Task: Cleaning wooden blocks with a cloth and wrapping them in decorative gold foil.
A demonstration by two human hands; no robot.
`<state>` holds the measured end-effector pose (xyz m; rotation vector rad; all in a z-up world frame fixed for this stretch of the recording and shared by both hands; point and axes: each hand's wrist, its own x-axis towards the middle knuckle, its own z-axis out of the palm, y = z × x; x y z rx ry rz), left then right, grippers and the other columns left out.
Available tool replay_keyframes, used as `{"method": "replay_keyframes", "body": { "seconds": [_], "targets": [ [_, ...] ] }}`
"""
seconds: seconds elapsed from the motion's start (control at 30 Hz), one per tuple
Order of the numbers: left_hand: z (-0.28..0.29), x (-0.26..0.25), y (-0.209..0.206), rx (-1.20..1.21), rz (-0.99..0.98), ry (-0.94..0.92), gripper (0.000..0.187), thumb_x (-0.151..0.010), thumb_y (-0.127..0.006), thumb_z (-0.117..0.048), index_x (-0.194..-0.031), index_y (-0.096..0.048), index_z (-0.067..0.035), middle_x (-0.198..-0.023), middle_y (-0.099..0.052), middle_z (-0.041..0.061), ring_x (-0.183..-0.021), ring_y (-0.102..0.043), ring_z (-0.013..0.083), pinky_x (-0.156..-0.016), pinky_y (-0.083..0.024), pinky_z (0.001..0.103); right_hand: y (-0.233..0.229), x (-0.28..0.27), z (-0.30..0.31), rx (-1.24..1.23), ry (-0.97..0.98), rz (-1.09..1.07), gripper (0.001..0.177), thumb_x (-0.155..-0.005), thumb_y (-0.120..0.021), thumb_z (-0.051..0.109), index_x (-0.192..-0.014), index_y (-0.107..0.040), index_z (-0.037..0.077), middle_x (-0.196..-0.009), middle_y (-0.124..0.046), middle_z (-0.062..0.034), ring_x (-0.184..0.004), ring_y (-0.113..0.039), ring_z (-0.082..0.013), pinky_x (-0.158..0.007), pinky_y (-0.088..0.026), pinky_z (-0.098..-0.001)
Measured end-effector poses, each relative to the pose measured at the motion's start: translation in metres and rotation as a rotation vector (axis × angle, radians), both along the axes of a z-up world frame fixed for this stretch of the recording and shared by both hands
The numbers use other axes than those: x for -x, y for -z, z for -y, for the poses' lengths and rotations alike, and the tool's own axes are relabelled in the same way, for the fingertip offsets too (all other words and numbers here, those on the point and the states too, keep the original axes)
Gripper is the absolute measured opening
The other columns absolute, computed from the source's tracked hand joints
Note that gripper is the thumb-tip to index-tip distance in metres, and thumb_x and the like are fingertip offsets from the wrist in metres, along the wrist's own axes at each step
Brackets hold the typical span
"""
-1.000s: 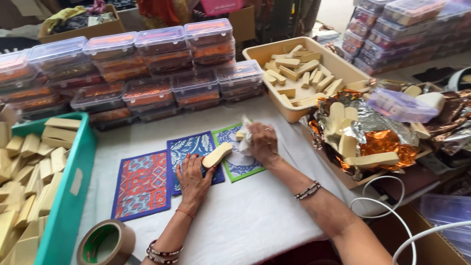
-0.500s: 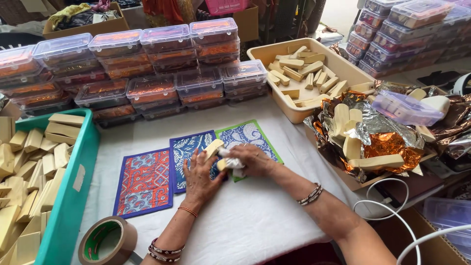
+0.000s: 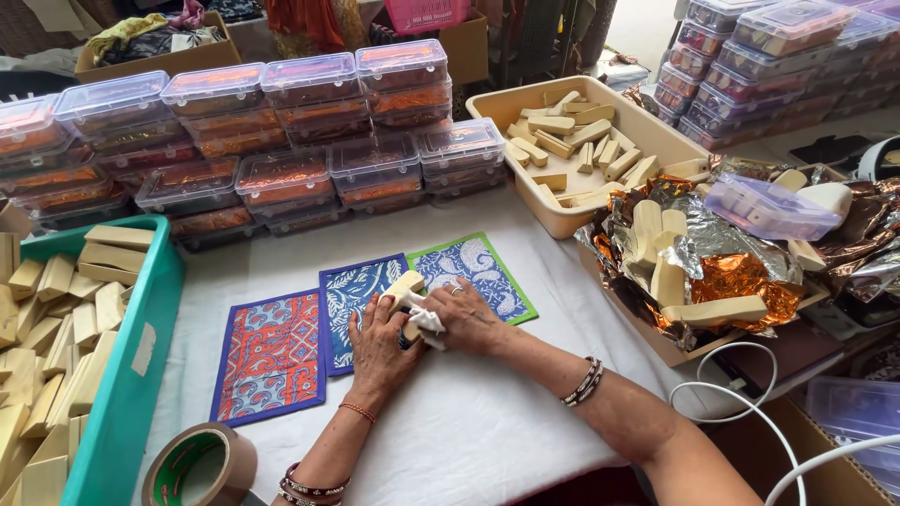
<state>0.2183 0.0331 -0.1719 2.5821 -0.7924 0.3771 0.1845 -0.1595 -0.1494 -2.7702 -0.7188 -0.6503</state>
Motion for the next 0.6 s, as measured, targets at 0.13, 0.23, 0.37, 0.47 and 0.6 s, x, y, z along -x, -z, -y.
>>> {"method": "replay_keyframes", "body": {
  "seconds": [0.13,0.23,0.37,0.47,0.6],
  "targets": [
    [0.002,0.004,-0.004,0.012,-0.060,-0.007,0.046,-0.075,-0.083,-0.045,-0.109,-0.075,-0.015,-0.151,-0.045,0.011,-0.150,-0.025,0.0290,-0.121,-0.011,0.062,0.008,-0.012,0.024,0.019,0.157,-0.216,0.030,-0.093,-0.070,0.033,-0.117,-0.065,0.014,-0.101,-0.068,-0.0070,-0.100,-0.064,-0.0234,-0.105,-0.035,-0.0551],
    [0.001,0.005,-0.006,0.000,-0.026,-0.004,0.046,-0.077,-0.080,-0.047,-0.109,-0.075,-0.014,-0.152,-0.045,0.012,-0.151,-0.024,0.0297,-0.121,-0.010,0.062,0.015,-0.021,0.049,-0.022,0.308,-0.208,0.019,-0.098,-0.066,0.028,-0.109,-0.066,0.014,-0.099,-0.068,-0.0066,-0.091,-0.064,-0.0222,-0.093,-0.046,-0.0416],
    [0.000,0.004,0.001,0.003,0.031,-0.018,0.046,-0.081,-0.075,-0.049,-0.111,-0.076,-0.014,-0.152,-0.046,0.013,-0.151,-0.025,0.0303,-0.120,-0.011,0.061,0.015,-0.023,0.070,-0.018,0.347,-0.021,0.030,-0.088,-0.072,0.028,-0.111,-0.066,0.010,-0.096,-0.068,-0.0092,-0.090,-0.065,-0.0236,-0.089,-0.046,-0.0452],
    [-0.001,0.001,0.005,0.042,0.074,-0.042,0.040,-0.090,-0.066,-0.048,-0.112,-0.077,-0.015,-0.152,-0.047,0.014,-0.150,-0.028,0.0312,-0.119,-0.014,0.060,0.030,-0.028,0.068,-0.113,0.324,0.333,0.039,-0.084,-0.068,0.018,-0.122,-0.064,0.008,-0.107,-0.068,-0.0112,-0.100,-0.064,-0.0296,-0.098,-0.048,-0.0437],
    [0.000,-0.010,0.023,0.095,0.107,-0.043,0.036,-0.098,-0.057,-0.041,-0.114,-0.076,-0.014,-0.148,-0.052,0.016,-0.149,-0.031,0.0328,-0.118,-0.019,0.059,0.027,-0.018,0.022,-0.012,0.075,0.224,0.044,-0.102,-0.070,0.029,-0.138,-0.054,0.010,-0.117,-0.064,-0.0131,-0.106,-0.062,-0.0265,-0.100,-0.045,-0.0492]
  ]
}}
